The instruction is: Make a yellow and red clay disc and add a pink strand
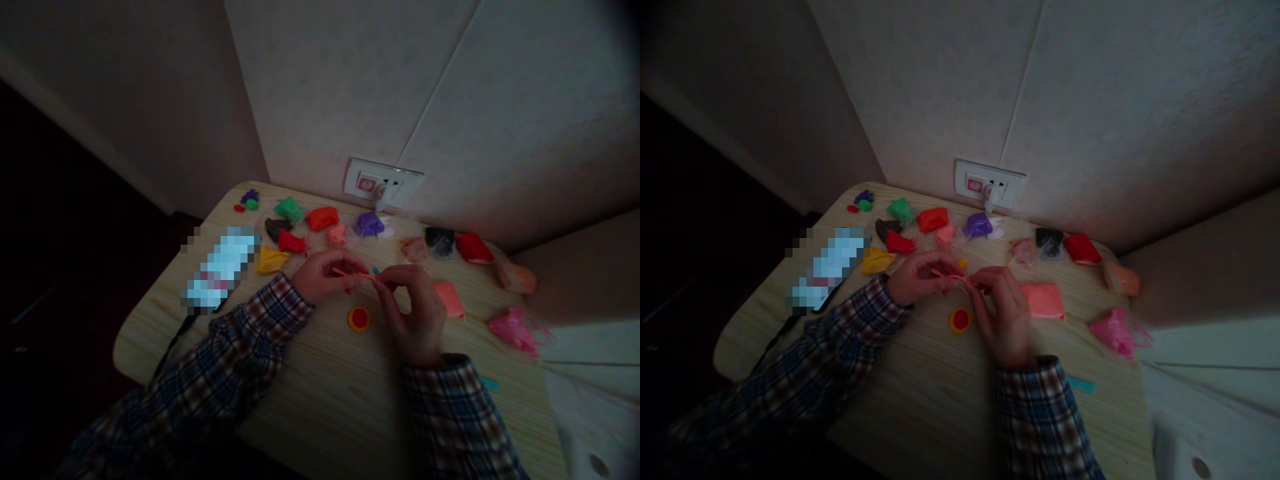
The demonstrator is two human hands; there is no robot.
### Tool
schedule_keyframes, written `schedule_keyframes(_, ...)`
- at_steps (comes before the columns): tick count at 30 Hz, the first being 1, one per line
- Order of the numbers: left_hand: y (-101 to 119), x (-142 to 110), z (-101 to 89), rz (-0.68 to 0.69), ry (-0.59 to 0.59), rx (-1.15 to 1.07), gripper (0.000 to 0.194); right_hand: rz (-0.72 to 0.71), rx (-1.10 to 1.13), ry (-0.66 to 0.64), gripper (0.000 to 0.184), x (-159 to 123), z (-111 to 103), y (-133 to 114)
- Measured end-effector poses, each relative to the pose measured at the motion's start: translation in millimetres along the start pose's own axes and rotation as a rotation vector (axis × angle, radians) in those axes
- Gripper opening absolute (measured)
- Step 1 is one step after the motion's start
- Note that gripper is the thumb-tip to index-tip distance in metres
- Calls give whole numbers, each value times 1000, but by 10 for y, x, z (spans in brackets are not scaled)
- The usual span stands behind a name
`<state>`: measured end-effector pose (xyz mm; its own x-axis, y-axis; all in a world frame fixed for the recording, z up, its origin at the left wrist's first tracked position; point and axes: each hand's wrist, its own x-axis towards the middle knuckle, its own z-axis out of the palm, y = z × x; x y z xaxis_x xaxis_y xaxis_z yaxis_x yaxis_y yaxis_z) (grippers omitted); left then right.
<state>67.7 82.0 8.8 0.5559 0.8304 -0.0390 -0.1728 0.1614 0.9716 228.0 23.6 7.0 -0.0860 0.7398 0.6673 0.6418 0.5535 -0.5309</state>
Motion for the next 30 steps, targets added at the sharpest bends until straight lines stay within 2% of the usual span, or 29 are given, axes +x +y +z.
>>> schedule_keyframes(5,12,-6,10,-4,41,44,34,38,60,-54,17,-14,-4,6)
schedule_keyframes(9,19,-11,11,-8,51,20,34,96,88,-4,7,-26,-15,18)
schedule_keyframes(12,23,-12,8,-29,29,49,33,161,129,10,10,-39,2,40)
schedule_keyframes(16,18,-19,-1,-31,21,119,30,130,141,-121,24,-41,40,47)
schedule_keyframes(19,8,-23,-4,-6,0,143,26,84,114,-188,20,-38,45,39)
schedule_keyframes(25,4,-21,13,-4,0,92,23,79,86,-153,19,-33,16,21)
schedule_keyframes(30,-12,-16,4,-15,11,94,22,68,62,-101,10,-33,19,11)
